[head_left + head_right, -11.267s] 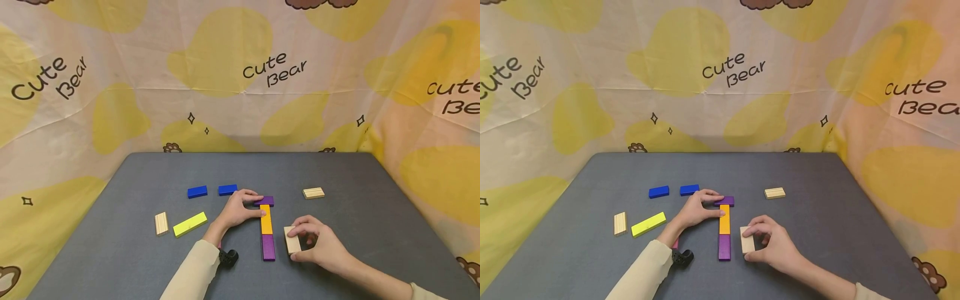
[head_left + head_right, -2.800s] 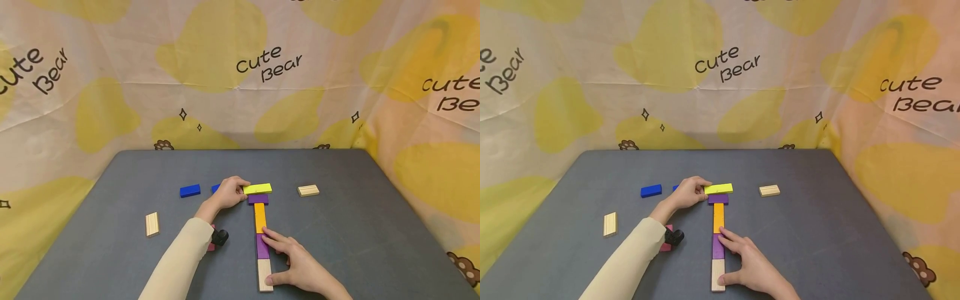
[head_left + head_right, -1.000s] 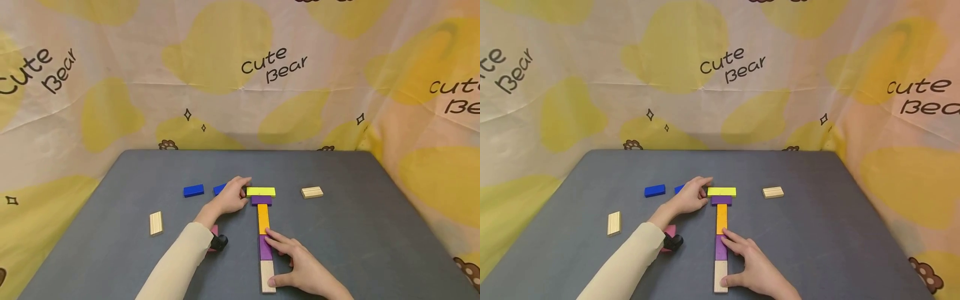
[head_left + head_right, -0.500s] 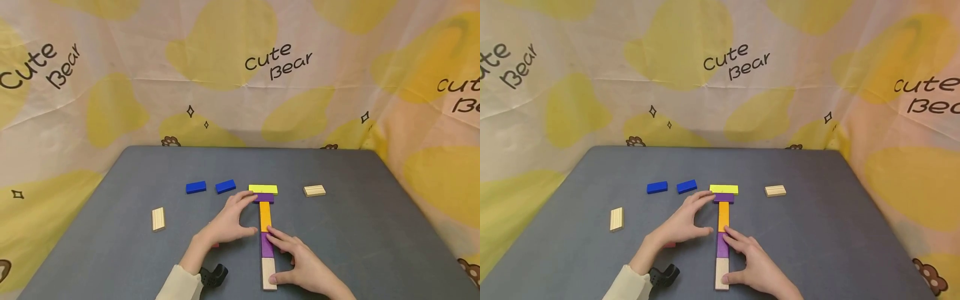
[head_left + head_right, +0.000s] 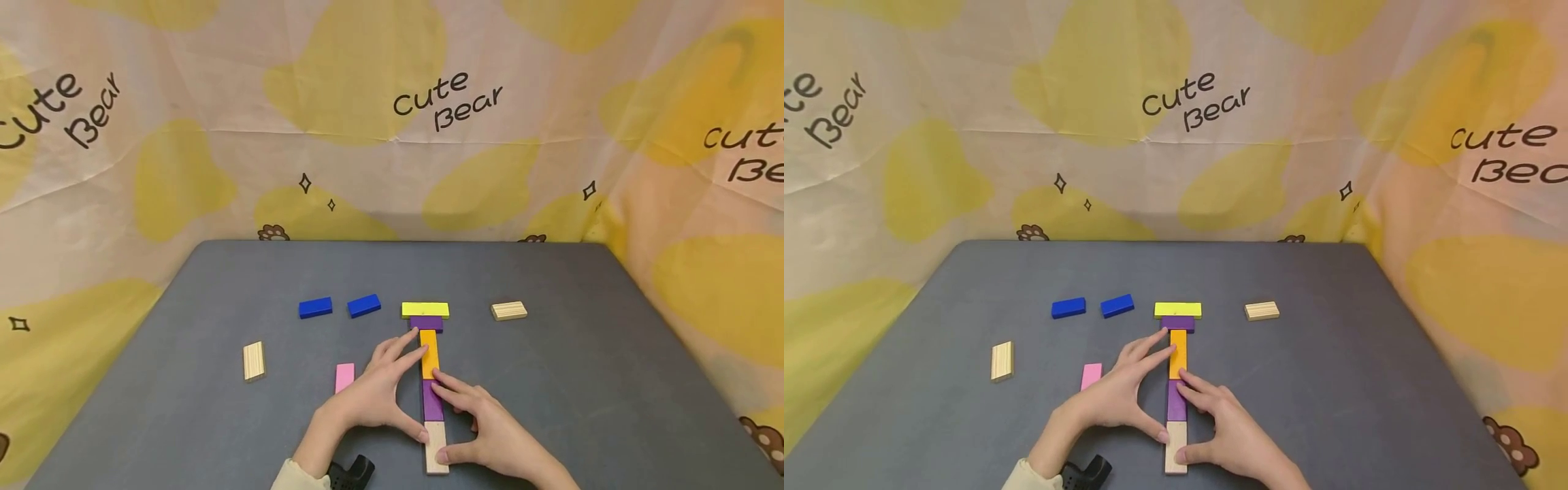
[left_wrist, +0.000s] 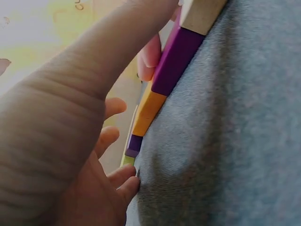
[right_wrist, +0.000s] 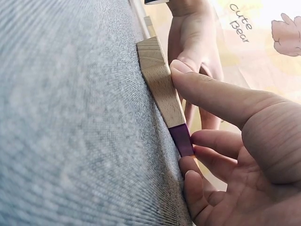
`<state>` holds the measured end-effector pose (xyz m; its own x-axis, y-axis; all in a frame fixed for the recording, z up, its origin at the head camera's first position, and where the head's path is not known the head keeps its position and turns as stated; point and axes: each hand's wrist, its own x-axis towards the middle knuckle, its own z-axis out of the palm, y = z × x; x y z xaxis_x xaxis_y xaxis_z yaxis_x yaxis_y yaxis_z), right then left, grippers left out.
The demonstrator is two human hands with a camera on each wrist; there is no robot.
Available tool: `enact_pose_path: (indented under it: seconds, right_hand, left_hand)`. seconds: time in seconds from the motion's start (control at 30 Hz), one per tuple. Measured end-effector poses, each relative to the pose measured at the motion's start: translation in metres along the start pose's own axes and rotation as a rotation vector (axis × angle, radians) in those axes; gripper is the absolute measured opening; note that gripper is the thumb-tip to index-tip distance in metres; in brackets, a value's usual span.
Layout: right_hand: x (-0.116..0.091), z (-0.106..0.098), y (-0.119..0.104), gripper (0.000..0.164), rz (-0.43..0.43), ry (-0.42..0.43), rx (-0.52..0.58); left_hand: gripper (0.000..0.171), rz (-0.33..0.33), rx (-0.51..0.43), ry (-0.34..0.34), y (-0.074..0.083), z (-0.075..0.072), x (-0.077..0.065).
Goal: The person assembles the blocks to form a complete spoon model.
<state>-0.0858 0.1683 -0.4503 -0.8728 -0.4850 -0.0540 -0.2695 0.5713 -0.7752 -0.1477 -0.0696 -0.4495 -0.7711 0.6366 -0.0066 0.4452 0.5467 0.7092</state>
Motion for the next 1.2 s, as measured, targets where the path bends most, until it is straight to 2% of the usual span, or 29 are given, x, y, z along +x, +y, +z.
enact_pose_path:
  seconds: [0.37,0.6,0.97,1.07,1.2]
  right_hand:
    - [0.002,-0.001,0.000,0.089,0.039,-0.015,0.014]
    - [0.002,0.000,0.000,0.089,0.038,-0.009,0.007]
    - [0.002,0.001,0.001,0.089,0.029,-0.004,0.009]
    - [0.001,0.000,0.002,0.086,0.015,0.003,0.031]
    - [0.001,-0.002,0.002,0.075,0.018,0.025,0.112]
  left_hand:
    - [0.109,-0.009,0.086,-0.001,-0.004,0.008,-0.003]
    - [0.100,0.007,0.104,0.025,-0.003,0.009,-0.003]
    - [0.099,-0.004,0.120,0.043,-0.003,0.012,-0.004]
    - [0.100,0.001,0.130,0.048,-0.004,0.012,-0.003]
    - [0.100,-0.009,0.130,0.045,-0.005,0.013,-0.004]
